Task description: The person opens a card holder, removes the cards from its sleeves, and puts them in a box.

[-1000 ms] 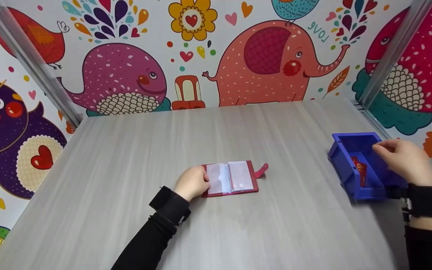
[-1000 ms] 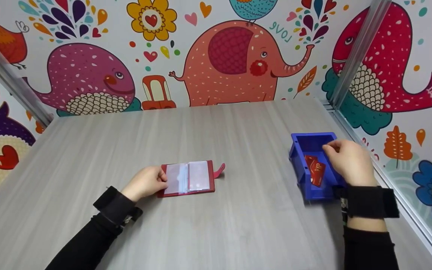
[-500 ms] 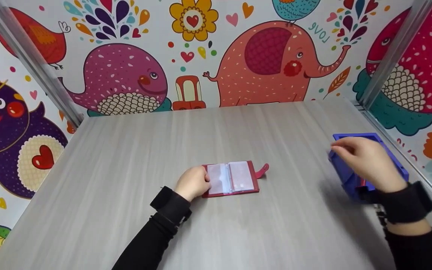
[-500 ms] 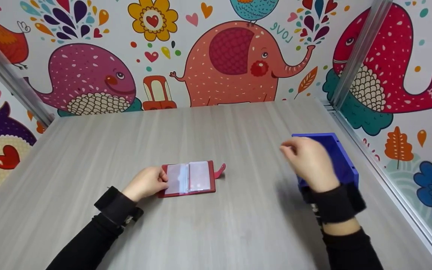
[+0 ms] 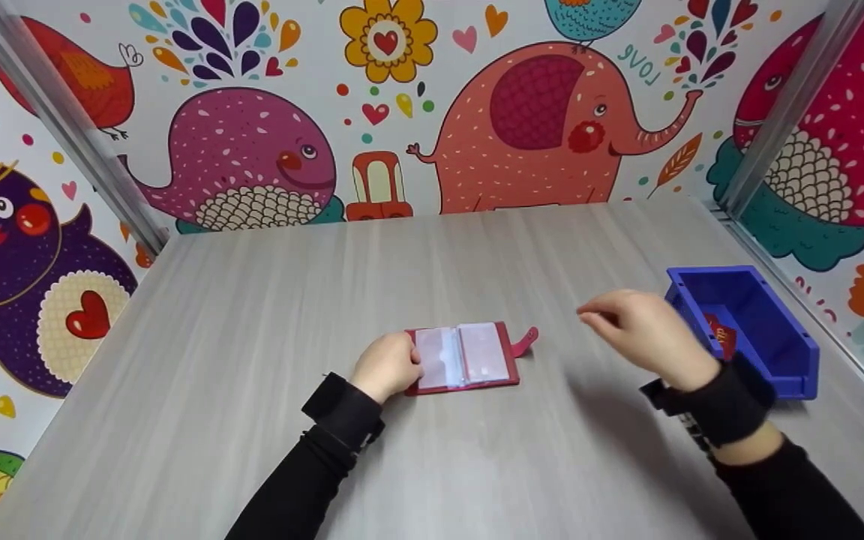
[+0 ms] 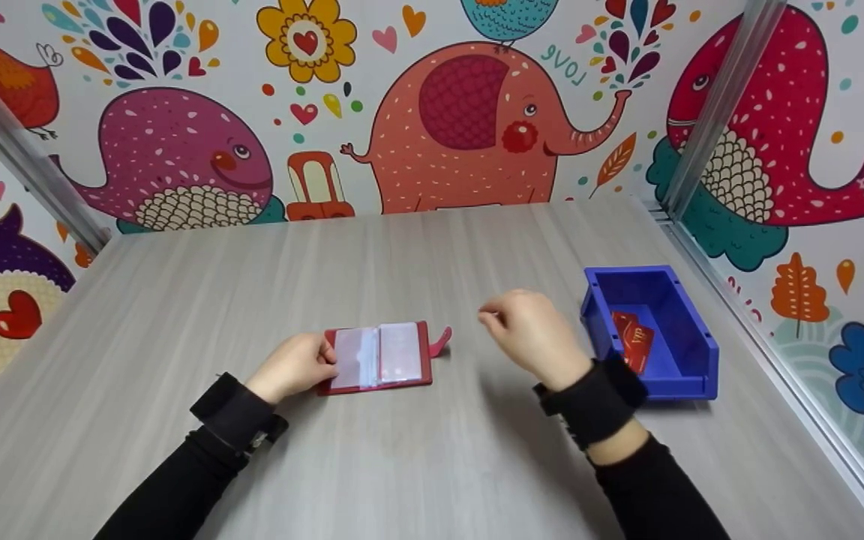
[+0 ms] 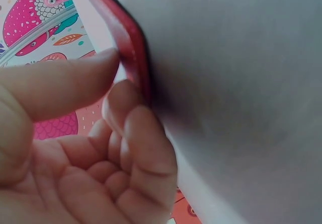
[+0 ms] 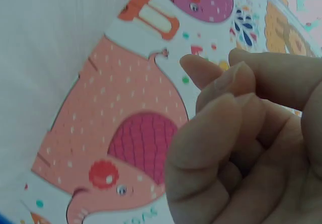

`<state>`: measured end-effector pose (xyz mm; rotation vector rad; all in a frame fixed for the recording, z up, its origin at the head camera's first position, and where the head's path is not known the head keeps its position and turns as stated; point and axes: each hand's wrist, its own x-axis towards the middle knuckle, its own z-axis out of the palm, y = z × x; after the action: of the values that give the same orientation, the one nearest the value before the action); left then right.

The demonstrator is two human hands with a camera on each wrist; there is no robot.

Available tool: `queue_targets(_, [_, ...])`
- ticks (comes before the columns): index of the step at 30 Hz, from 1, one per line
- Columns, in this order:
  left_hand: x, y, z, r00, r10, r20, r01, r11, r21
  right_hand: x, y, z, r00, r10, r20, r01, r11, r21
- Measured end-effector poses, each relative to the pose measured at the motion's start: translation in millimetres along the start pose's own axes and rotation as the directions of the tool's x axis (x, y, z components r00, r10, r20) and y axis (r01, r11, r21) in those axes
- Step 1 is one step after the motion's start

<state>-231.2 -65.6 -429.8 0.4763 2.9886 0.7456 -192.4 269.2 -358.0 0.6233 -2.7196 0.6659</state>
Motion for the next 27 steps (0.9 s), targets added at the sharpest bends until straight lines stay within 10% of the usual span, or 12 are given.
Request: queue_targets(27, [0.0,0.1,-0.1,1.0,-0.002,0.002,0.002,1.0,-0.005,24,-23,87.0,0.975,-0.124,0.182,0.134,0.99,-0.044])
